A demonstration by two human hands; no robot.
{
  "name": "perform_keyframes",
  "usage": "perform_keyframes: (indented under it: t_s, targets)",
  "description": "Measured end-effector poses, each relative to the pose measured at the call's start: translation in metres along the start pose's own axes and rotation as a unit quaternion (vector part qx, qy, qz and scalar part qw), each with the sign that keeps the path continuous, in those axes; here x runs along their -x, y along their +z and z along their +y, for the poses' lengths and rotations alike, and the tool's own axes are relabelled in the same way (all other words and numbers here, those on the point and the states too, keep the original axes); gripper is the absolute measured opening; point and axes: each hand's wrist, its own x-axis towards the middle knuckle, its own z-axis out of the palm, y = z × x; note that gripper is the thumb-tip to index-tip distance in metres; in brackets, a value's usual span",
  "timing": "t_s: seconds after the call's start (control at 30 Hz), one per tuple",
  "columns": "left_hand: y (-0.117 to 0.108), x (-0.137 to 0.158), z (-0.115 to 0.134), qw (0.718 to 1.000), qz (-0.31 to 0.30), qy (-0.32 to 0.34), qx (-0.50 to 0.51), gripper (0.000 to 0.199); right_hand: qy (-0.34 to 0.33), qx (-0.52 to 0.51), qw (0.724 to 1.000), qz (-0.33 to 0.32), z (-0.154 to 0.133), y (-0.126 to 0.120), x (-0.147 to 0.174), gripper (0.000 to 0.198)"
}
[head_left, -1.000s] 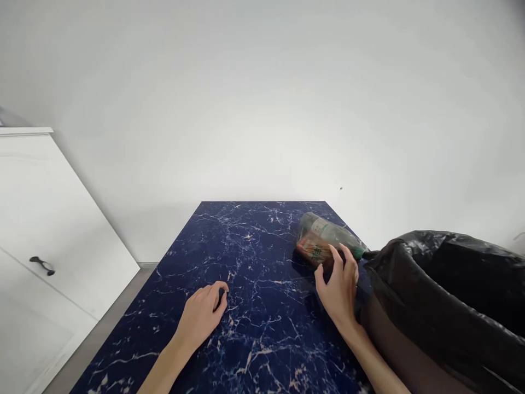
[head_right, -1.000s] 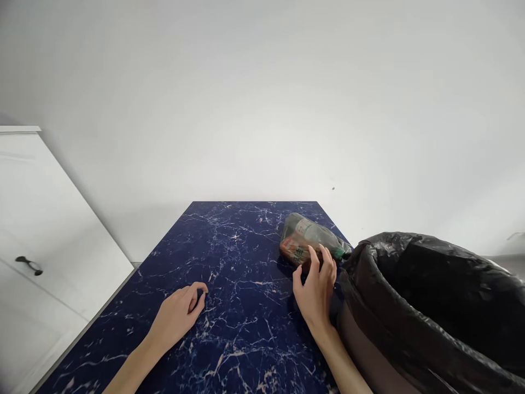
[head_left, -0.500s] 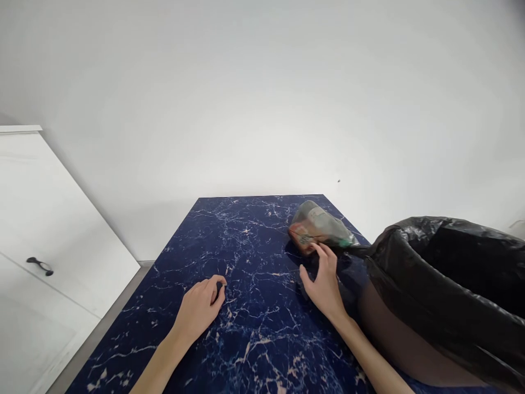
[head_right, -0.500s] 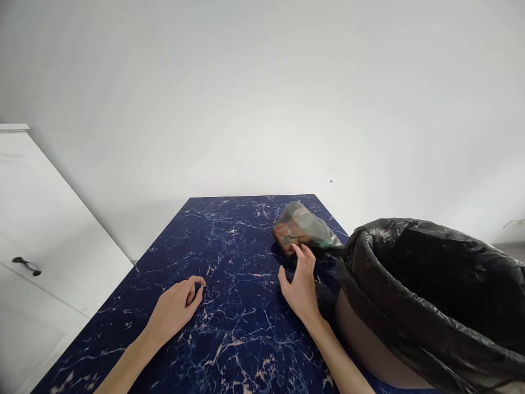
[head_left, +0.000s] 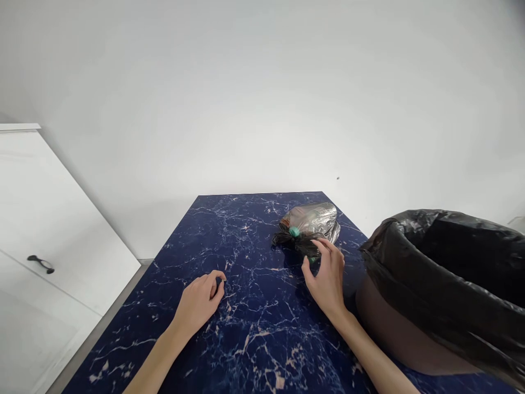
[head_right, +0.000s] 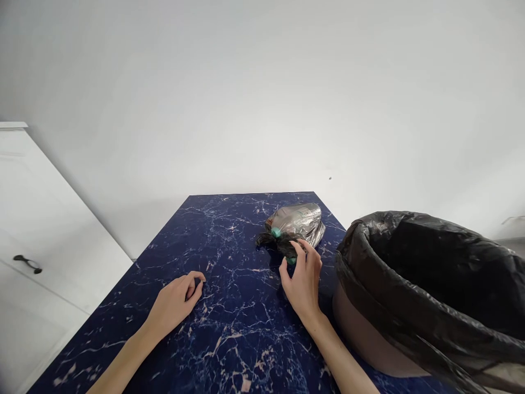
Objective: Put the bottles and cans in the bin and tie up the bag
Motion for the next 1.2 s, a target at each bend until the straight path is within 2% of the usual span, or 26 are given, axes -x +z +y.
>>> perform_keyframes:
  t_s: [0.2, 0.4, 0.63, 0.8, 1.03, 1.2]
  targets:
    - [0.0, 0.001, 0.0, 1.0, 0.003, 0.004, -0.001, 0.038, 0.017, 0.026, 0.999, -0.008, 0.008, 0.006, 0.002, 0.053]
    - [0.001, 0.002, 0.001, 1.0, 0.003, 0.009, 0.001, 0.036, -0.007, 0.028, 0.999, -0.042, 0.014, 0.005, 0.007, 0.019]
    - [0.005, 0.002, -0.001, 1.0, 0.012, 0.018, 0.002, 0.028, -0.045, -0.036, 0.997, -0.051, 0.0, 0.004, 0.009, 0.013]
    - [0.007, 0.003, -0.002, 0.999, 0.021, 0.03, 0.003, 0.027, -0.064, -0.089, 0.99, -0.088, -0.016, 0.003, 0.011, 0.011]
    - [0.007, 0.004, 0.002, 0.997, 0.042, 0.068, 0.015, 0.024, -0.056, -0.229, 0.954, -0.185, -0.035, -0.005, 0.011, 0.009]
    - [0.006, 0.006, 0.013, 0.992, 0.075, 0.101, 0.03, 0.02, -0.08, -0.295, 0.924, -0.23, -0.053, -0.012, 0.014, 0.004]
